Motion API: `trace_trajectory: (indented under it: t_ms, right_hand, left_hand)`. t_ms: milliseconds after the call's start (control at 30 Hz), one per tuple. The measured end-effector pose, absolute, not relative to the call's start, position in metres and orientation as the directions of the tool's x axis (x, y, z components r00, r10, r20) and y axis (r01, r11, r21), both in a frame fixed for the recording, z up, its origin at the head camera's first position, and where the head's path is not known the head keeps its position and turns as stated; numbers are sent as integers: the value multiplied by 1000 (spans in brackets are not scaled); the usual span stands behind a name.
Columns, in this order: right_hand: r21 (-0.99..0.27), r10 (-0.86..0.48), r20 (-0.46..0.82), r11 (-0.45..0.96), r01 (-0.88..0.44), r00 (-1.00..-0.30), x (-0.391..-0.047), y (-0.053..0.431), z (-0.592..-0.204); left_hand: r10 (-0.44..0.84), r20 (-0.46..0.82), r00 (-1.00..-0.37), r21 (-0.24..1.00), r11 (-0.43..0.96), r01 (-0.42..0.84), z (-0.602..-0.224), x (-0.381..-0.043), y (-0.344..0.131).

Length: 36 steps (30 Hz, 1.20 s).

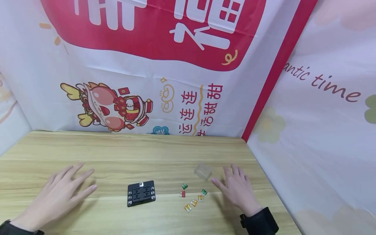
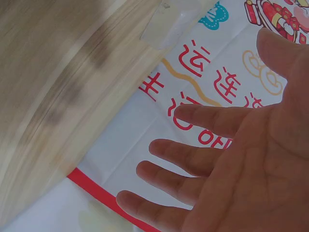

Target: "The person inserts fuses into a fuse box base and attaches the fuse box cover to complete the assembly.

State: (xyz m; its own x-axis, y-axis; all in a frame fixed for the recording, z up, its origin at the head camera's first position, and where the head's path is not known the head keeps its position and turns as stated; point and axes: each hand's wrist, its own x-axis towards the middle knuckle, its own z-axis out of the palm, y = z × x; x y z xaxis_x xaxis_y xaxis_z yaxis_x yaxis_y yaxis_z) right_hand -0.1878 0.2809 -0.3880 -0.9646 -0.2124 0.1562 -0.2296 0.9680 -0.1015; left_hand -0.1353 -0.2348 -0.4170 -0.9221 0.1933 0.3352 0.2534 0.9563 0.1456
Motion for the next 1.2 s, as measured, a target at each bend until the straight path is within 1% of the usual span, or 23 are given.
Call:
trace_trajectory:
  t_ms: [200, 500, 900, 1200]
  right_hand:
    - [-113, -213, 145, 967, -230, -966, -186, 278, -386]
    - [-115, -217, 158, 965, -236, -963, -184, 273, -391]
    - [-140, -225, 194, 957, -254, -955, -181, 266, -389]
    - [-148, -245, 191, 950, -275, -951, -180, 261, -388]
  left_hand:
    - [195, 300, -934, 167, 953, 253, -413, -136, -228]
    - [197, 287, -937, 186, 948, 257, -411, -138, -212]
    - [219, 303, -927, 196, 938, 286, -413, -133, -198]
    - [259, 270, -927, 208, 925, 319, -417, -135, -189]
